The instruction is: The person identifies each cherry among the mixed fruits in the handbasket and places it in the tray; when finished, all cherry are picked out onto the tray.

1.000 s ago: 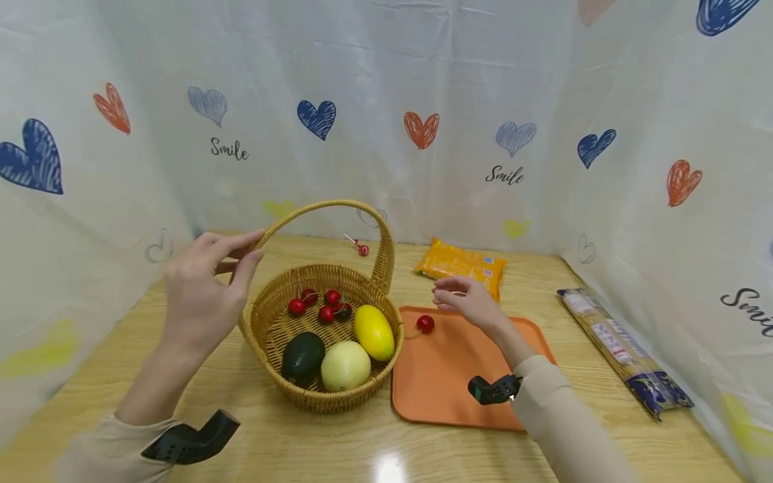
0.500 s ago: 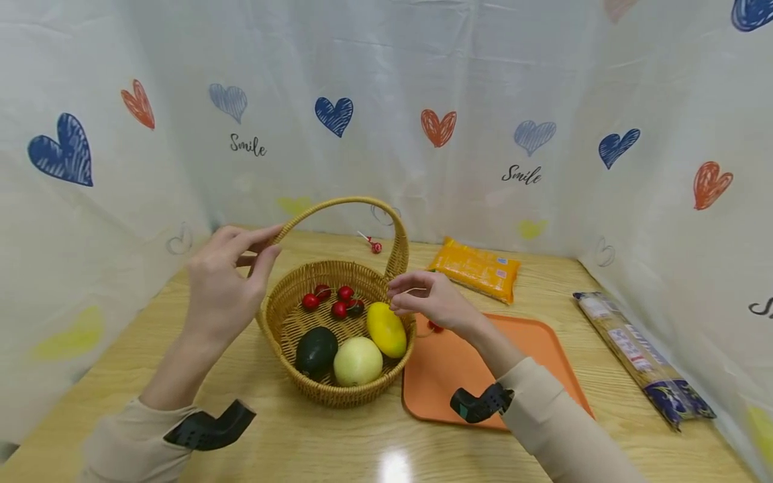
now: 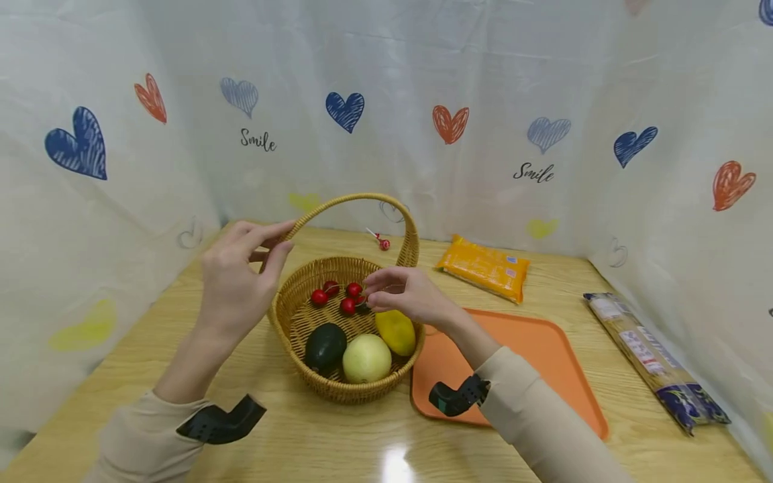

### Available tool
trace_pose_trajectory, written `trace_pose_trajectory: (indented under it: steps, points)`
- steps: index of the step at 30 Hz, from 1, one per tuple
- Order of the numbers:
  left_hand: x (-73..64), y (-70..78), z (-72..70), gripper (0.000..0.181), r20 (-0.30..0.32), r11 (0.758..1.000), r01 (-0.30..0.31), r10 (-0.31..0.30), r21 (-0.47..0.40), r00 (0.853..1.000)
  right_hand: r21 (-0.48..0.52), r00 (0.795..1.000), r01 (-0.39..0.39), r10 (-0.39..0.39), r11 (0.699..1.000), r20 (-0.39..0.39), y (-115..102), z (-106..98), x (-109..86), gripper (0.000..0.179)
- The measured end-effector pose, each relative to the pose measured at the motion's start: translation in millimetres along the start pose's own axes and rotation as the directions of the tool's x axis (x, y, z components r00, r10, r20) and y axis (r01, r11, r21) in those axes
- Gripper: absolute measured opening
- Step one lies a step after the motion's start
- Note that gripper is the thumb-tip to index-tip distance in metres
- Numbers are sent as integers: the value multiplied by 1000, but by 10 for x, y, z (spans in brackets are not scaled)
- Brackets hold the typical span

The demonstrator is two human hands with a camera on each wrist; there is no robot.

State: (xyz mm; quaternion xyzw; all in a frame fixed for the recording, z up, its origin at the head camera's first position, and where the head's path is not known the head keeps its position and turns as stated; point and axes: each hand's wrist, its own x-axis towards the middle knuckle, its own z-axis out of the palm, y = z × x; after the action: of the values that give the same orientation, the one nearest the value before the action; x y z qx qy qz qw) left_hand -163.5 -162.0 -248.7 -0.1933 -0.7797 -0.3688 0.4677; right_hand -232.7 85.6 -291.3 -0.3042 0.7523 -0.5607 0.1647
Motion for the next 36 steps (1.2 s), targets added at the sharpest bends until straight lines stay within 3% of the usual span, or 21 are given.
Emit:
trace_pose_trajectory:
  steps: [4,9,17,26,36]
  points:
    - [27,21,37,24,19,1000,-6,6,-18,1000,-29,1000,-6,6,1000,-6,-46,49,72,32]
    - [29,26,25,24,20,1000,7,-6,-22,1000,-82,999,-43,40,996,-36,-64,191,315,30]
    - [-12,18,-21,24,13,1000,3,-3,4,1000,-244,993,-115,102,963,-66,-41,409,627,31]
    - [17,25,-21,25,11,1000,-8,8,4,1000,-153,968,-235,215,960,-131,0,493,808,32]
    - [4,6,-8,25,15,1000,-9,9,9,1000,-106,953,-272,252,956,-169,58,589,909,28]
